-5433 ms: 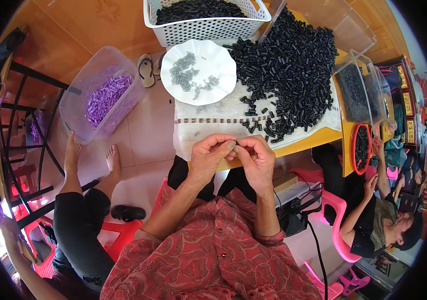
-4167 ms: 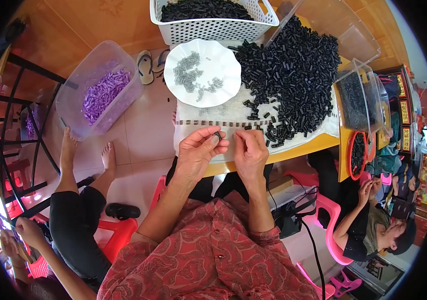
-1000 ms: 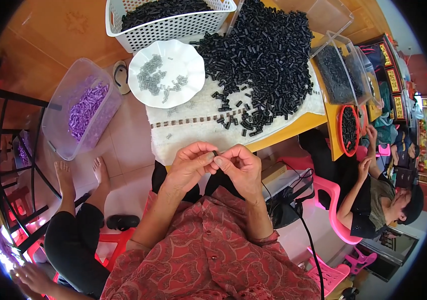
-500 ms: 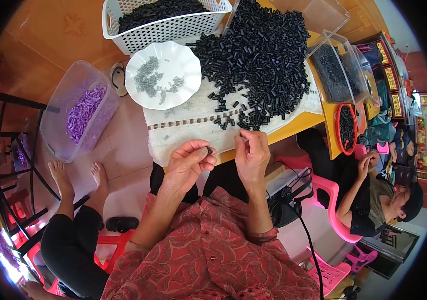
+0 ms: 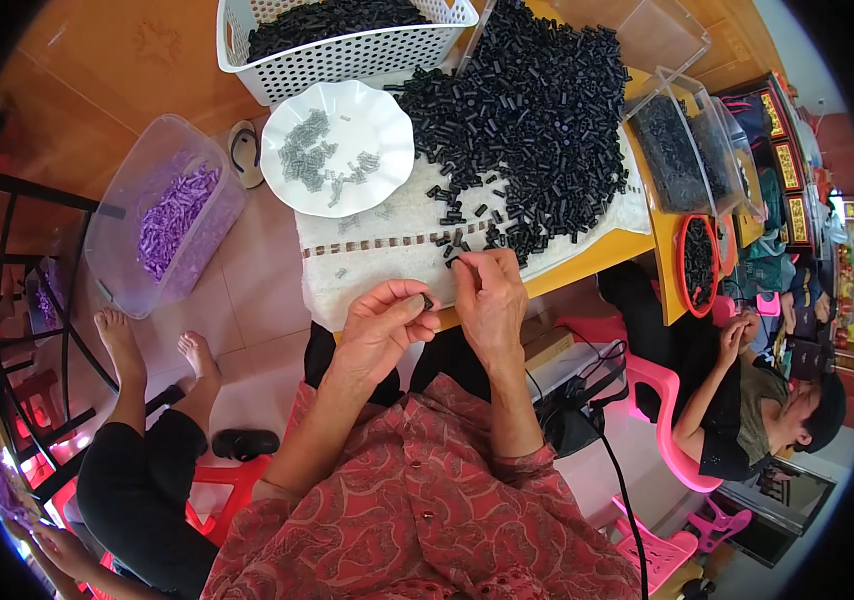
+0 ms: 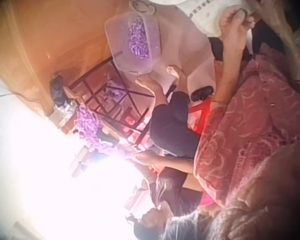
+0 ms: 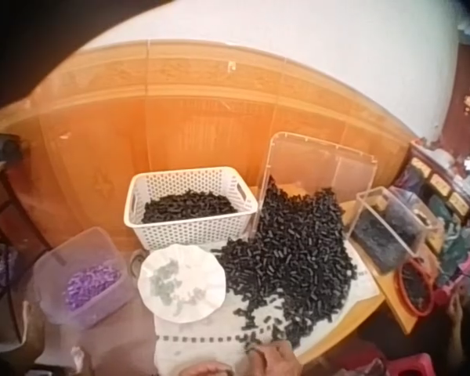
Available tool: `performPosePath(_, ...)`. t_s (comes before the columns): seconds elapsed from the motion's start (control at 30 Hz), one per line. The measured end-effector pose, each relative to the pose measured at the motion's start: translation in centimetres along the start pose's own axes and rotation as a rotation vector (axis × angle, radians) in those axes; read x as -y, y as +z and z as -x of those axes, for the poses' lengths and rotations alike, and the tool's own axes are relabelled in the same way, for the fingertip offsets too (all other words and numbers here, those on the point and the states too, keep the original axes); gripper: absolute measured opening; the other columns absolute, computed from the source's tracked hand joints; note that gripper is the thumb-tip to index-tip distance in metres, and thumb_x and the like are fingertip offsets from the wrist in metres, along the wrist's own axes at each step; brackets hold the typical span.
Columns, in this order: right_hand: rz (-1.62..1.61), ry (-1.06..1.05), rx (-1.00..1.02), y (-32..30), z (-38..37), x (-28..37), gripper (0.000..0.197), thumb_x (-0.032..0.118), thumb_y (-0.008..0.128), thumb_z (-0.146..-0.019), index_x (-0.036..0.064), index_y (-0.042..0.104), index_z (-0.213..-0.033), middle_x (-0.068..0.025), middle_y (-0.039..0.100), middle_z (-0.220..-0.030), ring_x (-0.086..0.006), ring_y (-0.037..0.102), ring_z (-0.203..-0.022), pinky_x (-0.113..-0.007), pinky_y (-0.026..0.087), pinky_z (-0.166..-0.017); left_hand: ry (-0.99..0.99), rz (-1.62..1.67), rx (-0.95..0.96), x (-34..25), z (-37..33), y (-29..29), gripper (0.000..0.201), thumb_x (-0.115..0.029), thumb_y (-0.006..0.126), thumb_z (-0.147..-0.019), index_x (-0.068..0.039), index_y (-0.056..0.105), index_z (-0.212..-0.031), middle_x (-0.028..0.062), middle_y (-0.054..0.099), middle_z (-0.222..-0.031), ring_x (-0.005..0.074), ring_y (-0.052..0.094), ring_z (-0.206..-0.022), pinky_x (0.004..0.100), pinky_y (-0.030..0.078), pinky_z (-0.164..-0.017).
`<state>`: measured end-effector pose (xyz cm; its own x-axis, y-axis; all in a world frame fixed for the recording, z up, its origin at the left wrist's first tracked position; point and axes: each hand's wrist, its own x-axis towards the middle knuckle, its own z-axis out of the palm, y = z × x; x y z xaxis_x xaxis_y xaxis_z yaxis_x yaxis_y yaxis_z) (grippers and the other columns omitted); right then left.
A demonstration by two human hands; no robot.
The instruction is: Assembling small black plastic components with silver metal pins by hand.
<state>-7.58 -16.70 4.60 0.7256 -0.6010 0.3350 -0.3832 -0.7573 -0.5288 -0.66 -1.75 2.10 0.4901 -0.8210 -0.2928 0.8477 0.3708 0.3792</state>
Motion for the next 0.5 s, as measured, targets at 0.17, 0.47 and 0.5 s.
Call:
performPosePath(0.17, -0.089, 0.073, 0.013, 0.0, -0.1, 1.0, 0.011, 0.005, 0.068, -0.080, 0.0055, 0.066, -0.091, -0.0123, 0.060, -0.085, -0.0313, 0.062, -0.071, -0.040, 0.049, -0.060, -0.002, 0.002, -0.003, 0.0, 0.0, -0.2, 0.018, -0.004, 0.057, -0.093, 0.001, 0.061, -0.110, 0.0144, 0.067, -0.099, 0.0180, 0.069, -0.079, 0.0280, 0.057, -0.067)
performPosePath(0.47, 0.013, -0.036, 0.063, 0.7, -1.2, 0.9, 0.013, 0.006, 0.067, -0.080, 0.0077, 0.069, -0.093, -0.0111, 0.060, -0.082, -0.0291, 0.062, -0.063, -0.038, 0.049, -0.057, -0.004, -0.019, -0.017, 0.0, -0.1, 0.1, 0.018, -0.006, 0.057, -0.092, -0.001, 0.061, -0.109, 0.0128, 0.067, -0.098, 0.0158, 0.067, -0.079, 0.0285, 0.055, -0.067)
performPosePath(0.5, 0.020, -0.017, 0.079, 0.7, -1.3, 1.0, 0.012, 0.007, 0.067, -0.080, 0.0076, 0.068, -0.092, -0.0115, 0.060, -0.082, -0.0296, 0.062, -0.064, -0.038, 0.049, -0.057, -0.001, -0.023, -0.015, -0.1, -0.1, 0.1, 0.018, -0.006, 0.057, -0.092, -0.001, 0.061, -0.109, 0.0128, 0.067, -0.099, 0.0160, 0.067, -0.079, 0.0285, 0.055, -0.068)
